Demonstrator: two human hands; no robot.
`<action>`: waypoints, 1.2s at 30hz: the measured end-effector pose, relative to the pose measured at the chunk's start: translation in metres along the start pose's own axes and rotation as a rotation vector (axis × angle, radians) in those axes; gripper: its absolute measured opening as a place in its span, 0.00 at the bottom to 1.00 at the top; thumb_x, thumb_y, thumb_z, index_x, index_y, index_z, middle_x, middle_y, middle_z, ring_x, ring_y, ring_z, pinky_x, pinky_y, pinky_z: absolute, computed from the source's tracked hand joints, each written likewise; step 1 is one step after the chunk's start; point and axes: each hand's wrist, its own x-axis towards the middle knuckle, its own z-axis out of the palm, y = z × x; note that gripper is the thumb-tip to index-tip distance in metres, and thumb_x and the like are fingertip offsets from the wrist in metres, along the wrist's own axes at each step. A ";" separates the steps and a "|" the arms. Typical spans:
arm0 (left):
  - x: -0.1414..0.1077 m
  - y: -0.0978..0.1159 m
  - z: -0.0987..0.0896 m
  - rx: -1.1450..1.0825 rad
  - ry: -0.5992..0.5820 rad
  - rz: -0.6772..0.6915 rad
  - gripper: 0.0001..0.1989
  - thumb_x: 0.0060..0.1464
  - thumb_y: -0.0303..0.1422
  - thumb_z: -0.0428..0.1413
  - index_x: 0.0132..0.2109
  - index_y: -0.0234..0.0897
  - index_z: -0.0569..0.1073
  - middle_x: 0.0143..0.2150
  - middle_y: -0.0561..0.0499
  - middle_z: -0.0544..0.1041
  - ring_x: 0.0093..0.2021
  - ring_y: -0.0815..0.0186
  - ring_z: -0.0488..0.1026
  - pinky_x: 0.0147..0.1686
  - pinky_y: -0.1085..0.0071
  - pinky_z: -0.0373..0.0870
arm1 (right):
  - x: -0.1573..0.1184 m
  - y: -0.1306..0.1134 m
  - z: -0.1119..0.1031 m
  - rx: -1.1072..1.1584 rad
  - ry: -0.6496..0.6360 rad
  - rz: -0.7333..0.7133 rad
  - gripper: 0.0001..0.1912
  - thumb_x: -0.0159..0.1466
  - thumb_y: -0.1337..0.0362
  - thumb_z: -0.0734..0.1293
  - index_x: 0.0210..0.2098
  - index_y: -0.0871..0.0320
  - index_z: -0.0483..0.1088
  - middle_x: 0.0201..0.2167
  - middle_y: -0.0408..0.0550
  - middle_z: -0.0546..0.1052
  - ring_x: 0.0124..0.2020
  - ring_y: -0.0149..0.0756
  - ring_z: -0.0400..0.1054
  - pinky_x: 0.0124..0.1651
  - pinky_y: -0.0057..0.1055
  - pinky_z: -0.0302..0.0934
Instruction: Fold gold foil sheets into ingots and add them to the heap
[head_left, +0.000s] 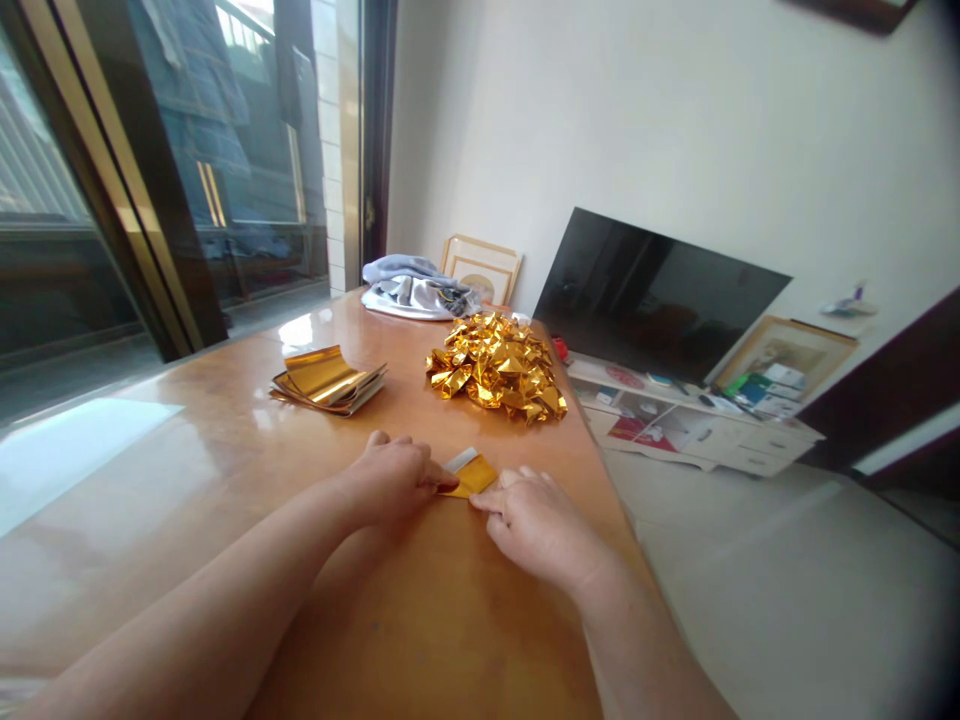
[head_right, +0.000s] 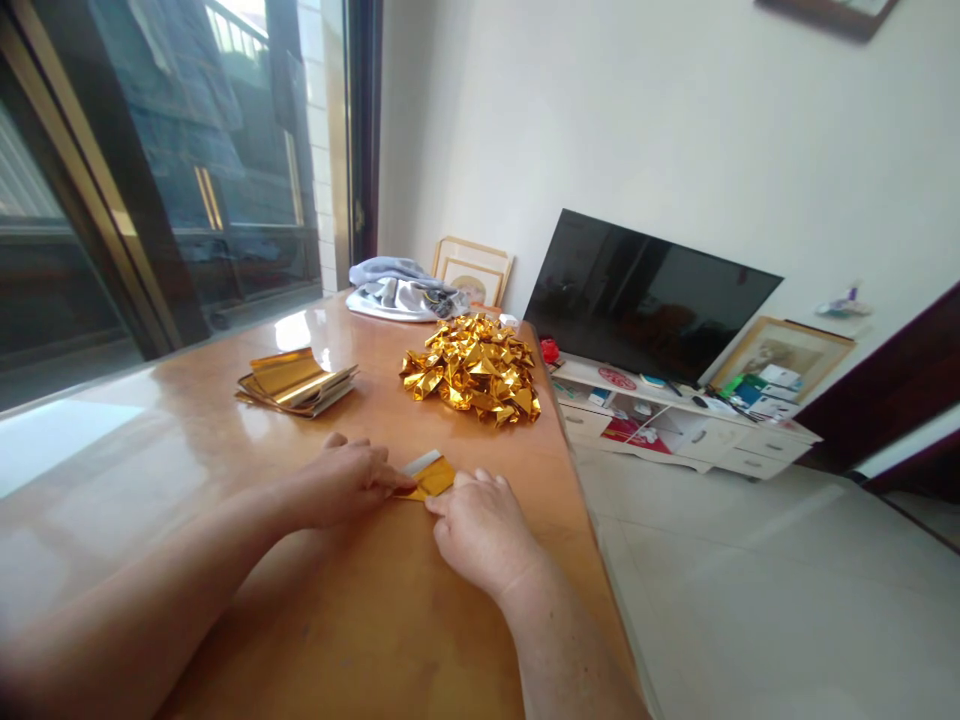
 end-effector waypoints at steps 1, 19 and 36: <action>0.000 0.000 -0.001 -0.001 -0.005 -0.004 0.19 0.62 0.37 0.48 0.49 0.64 0.80 0.38 0.48 0.78 0.42 0.56 0.70 0.44 0.59 0.53 | 0.000 0.000 0.000 -0.004 0.009 -0.002 0.17 0.65 0.65 0.61 0.43 0.44 0.81 0.40 0.48 0.77 0.45 0.42 0.66 0.47 0.35 0.54; -0.001 -0.009 0.000 -0.165 -0.080 0.011 0.21 0.62 0.36 0.48 0.55 0.66 0.77 0.47 0.51 0.81 0.49 0.55 0.74 0.51 0.58 0.56 | 0.006 -0.009 0.009 -0.026 0.034 -0.038 0.20 0.66 0.65 0.61 0.53 0.44 0.77 0.43 0.51 0.78 0.46 0.44 0.68 0.50 0.38 0.58; 0.010 0.003 0.003 -0.353 -0.088 -0.227 0.16 0.53 0.38 0.56 0.47 0.62 0.82 0.47 0.59 0.84 0.49 0.54 0.76 0.58 0.53 0.55 | 0.007 -0.010 0.008 -0.008 0.031 -0.022 0.20 0.65 0.65 0.62 0.52 0.44 0.78 0.42 0.51 0.78 0.46 0.44 0.69 0.49 0.38 0.59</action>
